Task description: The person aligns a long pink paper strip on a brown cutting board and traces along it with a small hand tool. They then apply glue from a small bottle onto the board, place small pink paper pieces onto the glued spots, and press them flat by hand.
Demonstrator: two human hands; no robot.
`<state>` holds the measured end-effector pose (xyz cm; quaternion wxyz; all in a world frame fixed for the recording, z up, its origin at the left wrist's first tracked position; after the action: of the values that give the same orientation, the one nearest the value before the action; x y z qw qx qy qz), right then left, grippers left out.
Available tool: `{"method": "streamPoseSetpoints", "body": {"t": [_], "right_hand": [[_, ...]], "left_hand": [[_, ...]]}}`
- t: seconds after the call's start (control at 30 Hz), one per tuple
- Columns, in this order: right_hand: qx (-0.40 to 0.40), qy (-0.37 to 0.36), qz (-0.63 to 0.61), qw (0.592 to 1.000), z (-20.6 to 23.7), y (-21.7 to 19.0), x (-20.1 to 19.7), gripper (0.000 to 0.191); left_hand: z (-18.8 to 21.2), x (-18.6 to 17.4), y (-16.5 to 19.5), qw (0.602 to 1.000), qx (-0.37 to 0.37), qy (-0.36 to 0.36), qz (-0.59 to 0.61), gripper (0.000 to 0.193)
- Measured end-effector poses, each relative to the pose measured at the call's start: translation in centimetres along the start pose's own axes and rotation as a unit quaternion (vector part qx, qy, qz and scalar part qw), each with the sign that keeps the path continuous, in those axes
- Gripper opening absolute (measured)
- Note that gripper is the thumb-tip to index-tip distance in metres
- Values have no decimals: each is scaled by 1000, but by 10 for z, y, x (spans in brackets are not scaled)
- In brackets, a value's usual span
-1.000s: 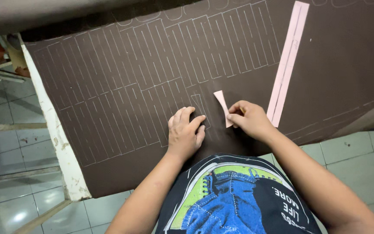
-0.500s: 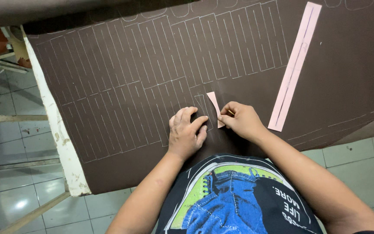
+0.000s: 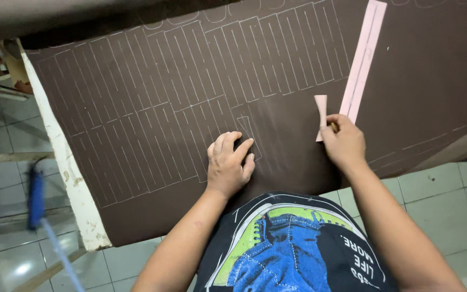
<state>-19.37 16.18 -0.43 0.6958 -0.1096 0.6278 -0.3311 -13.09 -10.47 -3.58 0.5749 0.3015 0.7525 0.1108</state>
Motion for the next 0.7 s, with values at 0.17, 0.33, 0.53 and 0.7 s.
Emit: {"method": "streamPoseSetpoints", "body": {"t": [0.17,0.33,0.53,0.7], "right_hand": [[31,-3,-76,997,4,8,-10,30],[73,-60,-227,969,4,16,-19,33],[74,-4,-231,970,3,54,-57,27],[92,16,-270,958,-5,109,-87,25]], "left_hand": [[-2,0,1,1000,7,3,-4,37],[-4,0,6,1000,0,-6,-13,38],[-12,-4,14,1000,-23,-10,-11,37],[-30,23,53,998,-46,17,-43,32]]}}
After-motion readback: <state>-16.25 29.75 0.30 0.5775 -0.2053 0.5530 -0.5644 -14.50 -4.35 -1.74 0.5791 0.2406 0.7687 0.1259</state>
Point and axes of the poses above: each hand's wrist, its own z-axis away from the middle knuckle, its own x-axis out of the palm, y = z × x, the point moved 4 cm from there along -z, towards the middle knuckle, and after that the axes turned 2 degrees about x, right-handed, at the moved point
